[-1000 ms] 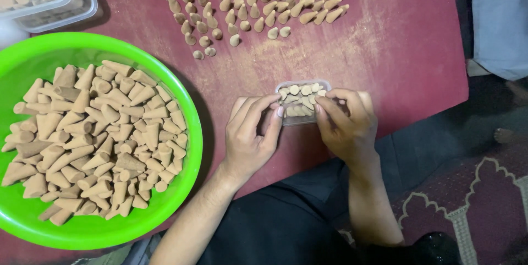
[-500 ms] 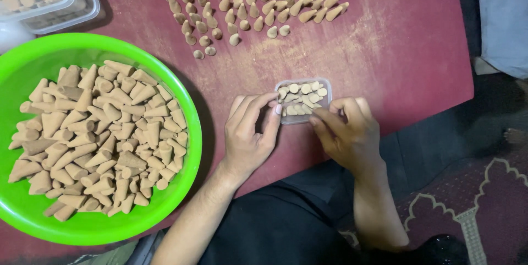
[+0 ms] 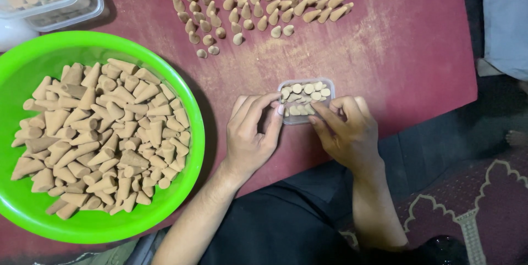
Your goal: Picking up incense cones from a bowl and placing them into small plastic containers
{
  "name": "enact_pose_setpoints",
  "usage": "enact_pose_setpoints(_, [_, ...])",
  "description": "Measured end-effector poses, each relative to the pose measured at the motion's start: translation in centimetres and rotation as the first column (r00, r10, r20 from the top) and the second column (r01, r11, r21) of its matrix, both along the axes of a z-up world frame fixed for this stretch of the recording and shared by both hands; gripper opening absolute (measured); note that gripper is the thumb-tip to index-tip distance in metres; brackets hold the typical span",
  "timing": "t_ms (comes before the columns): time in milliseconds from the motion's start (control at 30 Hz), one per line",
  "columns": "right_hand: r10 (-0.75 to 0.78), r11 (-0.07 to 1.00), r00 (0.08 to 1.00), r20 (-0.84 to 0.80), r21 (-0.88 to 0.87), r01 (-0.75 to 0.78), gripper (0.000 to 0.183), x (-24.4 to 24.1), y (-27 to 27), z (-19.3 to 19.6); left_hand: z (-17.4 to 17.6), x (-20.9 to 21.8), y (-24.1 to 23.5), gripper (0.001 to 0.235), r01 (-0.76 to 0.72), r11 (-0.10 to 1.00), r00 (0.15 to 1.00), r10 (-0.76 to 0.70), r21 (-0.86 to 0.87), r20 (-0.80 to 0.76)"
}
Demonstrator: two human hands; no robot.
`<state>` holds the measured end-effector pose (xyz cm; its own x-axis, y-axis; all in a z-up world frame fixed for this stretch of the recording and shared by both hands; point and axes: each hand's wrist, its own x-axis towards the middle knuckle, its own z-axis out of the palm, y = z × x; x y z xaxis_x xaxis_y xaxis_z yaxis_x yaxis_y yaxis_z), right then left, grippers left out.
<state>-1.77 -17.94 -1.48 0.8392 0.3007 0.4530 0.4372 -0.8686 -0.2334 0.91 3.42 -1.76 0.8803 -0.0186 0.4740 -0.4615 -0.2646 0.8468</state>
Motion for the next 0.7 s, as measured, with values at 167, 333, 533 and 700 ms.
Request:
enact_pose_setpoints(167, [0.021, 0.999, 1.0, 0.016, 0.04, -0.021, 0.02, -0.1, -0.3, -0.2, 0.0, 0.1, 0.0, 0.019, 0.001, 1.0, 1.0, -0.001, -0.005, 0.002])
enact_pose_setpoints(333, [0.027, 0.999, 1.0, 0.01, 0.044, -0.027, 0.02, -0.3, -0.7, -0.3, -0.1, 0.0, -0.1, 0.019, 0.003, 1.0, 1.0, -0.003, 0.003, -0.005])
enact_pose_setpoints(533, [0.007, 0.994, 1.0, 0.026, 0.11, -0.01, 0.021, -0.5, -1.2, -0.5, 0.0, 0.1, -0.1, 0.016, 0.005, 1.0, 1.0, -0.005, 0.018, -0.004])
enact_pose_setpoints(700, [-0.03, 0.978, 0.996, 0.082, 0.206, 0.012, 0.02, -0.6, -2.5, -1.3, 0.0, 0.2, -0.2, 0.013, 0.0, 1.0, 1.0, 0.001, 0.032, -0.026])
